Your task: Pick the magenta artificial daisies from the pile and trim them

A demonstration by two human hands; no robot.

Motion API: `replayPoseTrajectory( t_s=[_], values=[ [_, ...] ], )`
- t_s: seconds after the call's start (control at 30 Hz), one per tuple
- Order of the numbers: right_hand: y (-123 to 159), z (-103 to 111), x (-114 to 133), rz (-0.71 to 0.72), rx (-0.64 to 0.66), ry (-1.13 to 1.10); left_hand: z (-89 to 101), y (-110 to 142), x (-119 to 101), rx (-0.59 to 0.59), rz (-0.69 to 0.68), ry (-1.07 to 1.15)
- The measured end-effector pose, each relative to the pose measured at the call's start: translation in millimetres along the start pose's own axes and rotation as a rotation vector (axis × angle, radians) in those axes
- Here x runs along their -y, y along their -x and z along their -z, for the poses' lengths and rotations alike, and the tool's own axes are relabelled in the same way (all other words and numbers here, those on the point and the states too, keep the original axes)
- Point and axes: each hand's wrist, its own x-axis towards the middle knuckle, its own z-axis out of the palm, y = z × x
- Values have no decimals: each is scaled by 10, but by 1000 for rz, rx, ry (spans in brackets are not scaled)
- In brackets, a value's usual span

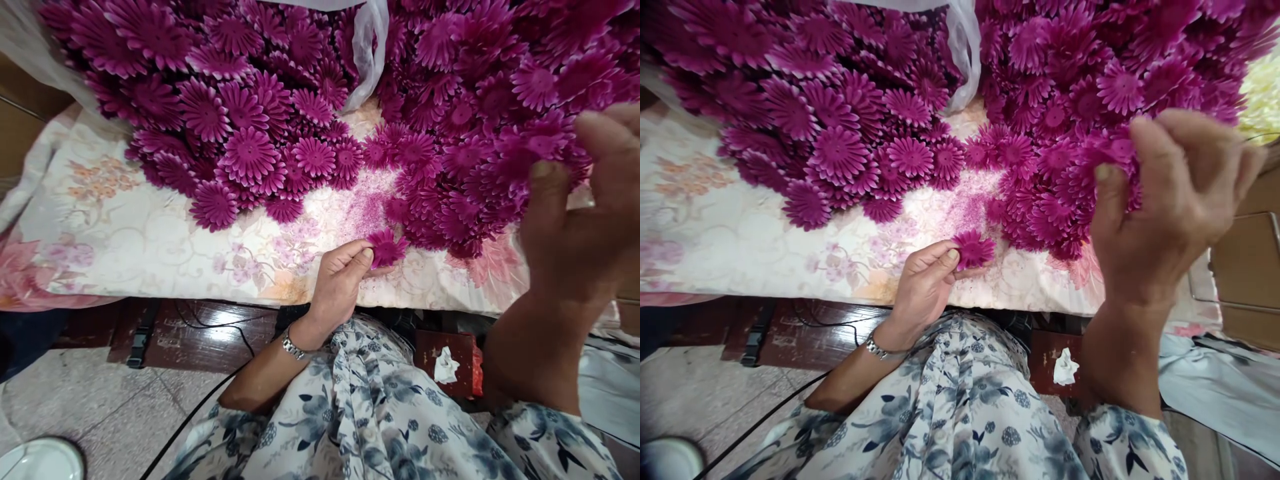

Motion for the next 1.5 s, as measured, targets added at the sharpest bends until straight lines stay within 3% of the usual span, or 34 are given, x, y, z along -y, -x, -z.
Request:
replayPoseTrajectory(
  t_s=[0.07,0.1,0.17,0.23,0.53,0.63,0.77,0.87,1.0,1.2,1.5],
  values=[
    [84,-109,238,159,11,30,20,-8,27,1,-42,-39],
    [148,-179,363,203,91,-40,34,-11,43,7,-65,-68],
    [284,-318,571,246,246,-207,68,-11,75,35,-98,-135],
    [390,-417,685,252,311,-300,103,-7,105,61,-111,-198],
    [453,-423,691,186,284,-413,136,-18,143,63,-170,-247],
    [473,-378,693,15,349,-490,133,-22,120,9,-191,-244],
    [514,-324,699,-393,536,-749,121,-5,82,-35,-185,-225],
    [535,-321,740,-635,652,-1008,112,18,64,-6,-184,-212],
    [549,-356,815,-770,578,-1213,117,39,45,41,-219,-225],
    [582,-417,849,-710,366,-1231,128,18,7,63,-171,-315],
    [535,-451,769,-586,324,-858,153,-90,-174,152,-147,-300]
  ],
)
